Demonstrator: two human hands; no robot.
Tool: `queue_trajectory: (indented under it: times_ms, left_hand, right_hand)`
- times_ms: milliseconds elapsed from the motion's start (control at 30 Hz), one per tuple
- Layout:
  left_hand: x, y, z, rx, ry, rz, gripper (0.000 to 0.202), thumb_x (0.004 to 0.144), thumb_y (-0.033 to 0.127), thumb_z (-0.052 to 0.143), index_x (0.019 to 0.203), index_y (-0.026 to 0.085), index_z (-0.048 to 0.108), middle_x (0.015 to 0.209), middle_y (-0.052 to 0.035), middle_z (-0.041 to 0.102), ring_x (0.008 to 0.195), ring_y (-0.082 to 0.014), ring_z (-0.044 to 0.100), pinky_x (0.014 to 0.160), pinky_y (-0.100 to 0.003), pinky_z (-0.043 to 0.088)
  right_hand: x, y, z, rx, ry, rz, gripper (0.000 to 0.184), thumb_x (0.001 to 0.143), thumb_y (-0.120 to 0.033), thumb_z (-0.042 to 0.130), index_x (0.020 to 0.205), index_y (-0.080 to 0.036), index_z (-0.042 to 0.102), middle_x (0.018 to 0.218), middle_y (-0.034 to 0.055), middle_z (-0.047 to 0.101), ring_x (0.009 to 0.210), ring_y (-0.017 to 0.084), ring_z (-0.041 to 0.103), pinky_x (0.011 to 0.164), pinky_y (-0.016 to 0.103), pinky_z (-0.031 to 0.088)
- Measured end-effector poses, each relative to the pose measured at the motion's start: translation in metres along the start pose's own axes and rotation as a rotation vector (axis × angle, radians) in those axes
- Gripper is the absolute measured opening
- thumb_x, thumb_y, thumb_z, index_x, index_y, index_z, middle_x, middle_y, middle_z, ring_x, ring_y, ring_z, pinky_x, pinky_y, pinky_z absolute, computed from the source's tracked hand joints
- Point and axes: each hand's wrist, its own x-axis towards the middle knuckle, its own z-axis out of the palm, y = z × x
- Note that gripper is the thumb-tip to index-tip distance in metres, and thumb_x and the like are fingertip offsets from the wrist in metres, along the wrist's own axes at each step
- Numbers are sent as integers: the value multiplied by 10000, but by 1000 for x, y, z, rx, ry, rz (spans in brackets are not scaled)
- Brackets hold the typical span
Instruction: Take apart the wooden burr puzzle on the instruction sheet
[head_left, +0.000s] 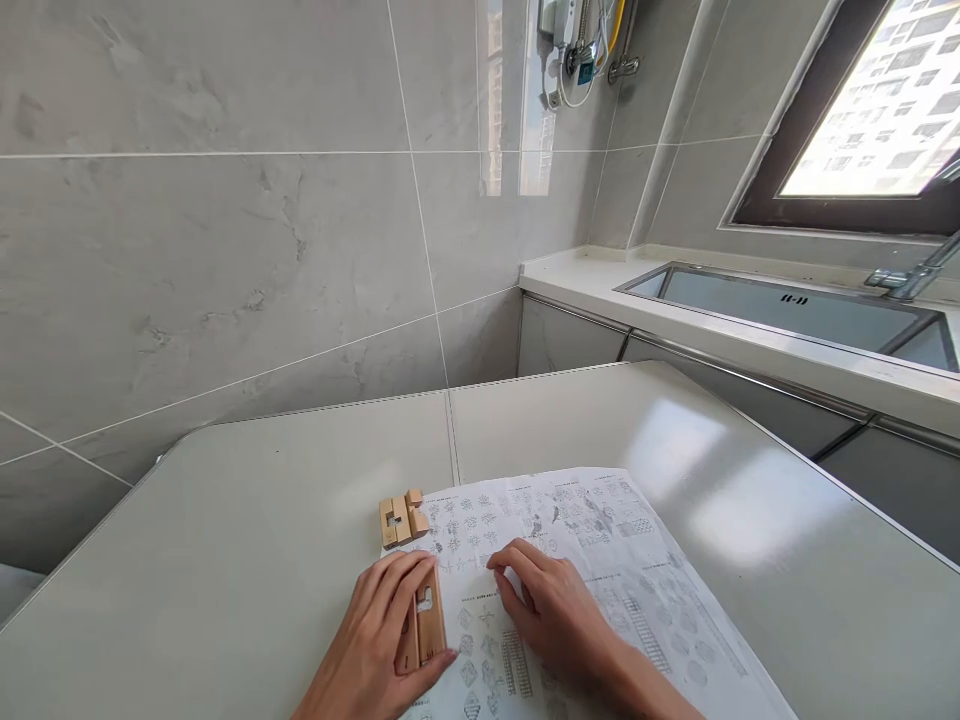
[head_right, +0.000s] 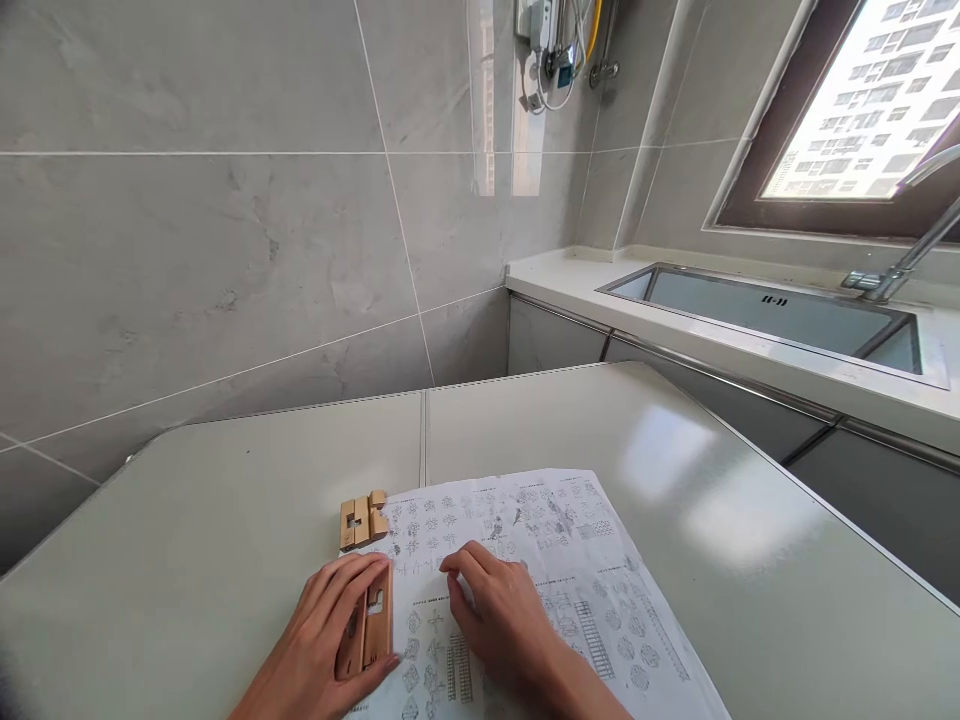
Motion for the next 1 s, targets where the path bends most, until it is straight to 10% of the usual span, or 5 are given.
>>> queue_trajectory:
  times_ms: [167, 400, 600, 1000]
  left_hand:
    - [-5, -24, -8, -53, 106, 11, 726, 878, 576, 769, 1507, 322, 512, 1473, -114, 588, 1347, -361, 551, 1063, -484, 557]
    - [38, -78, -15, -408, 449, -531, 429, 974, 589, 571, 1195, 230, 649, 1163, -96, 685, 1050, -270, 665, 953, -407, 551]
    - [45, -97, -19, -590, 484, -679, 441, 963, 617, 544, 1027, 203, 679, 782, -10, 634, 756, -201, 631, 721, -300, 539]
    - [41, -95, -15, -511, 321, -678, 470, 921, 676, 579, 1005, 237, 725, 891, -34, 737, 781, -206, 657, 708, -274, 514]
  right_hand:
    - [3, 2, 0, 67, 1, 38, 203, 1043, -191, 467, 1070, -252, 659, 965, 4, 735, 577, 141, 586, 600, 285, 420]
    - [5, 5, -5, 162, -19, 99, 209, 1025, -190, 486, 1010, -234, 689, 714, -27, 632, 570, 149, 542, 599, 267, 425]
    - [8, 7, -6, 193, -38, 136, 206, 1007, -184, 502, 1000, -223, 704, 681, -29, 616, 577, 149, 540, 619, 269, 420]
    - [7, 7, -2, 193, -37, 141, 201, 1017, -194, 504, 998, -229, 701, 706, -22, 634, 561, 145, 529, 605, 267, 433]
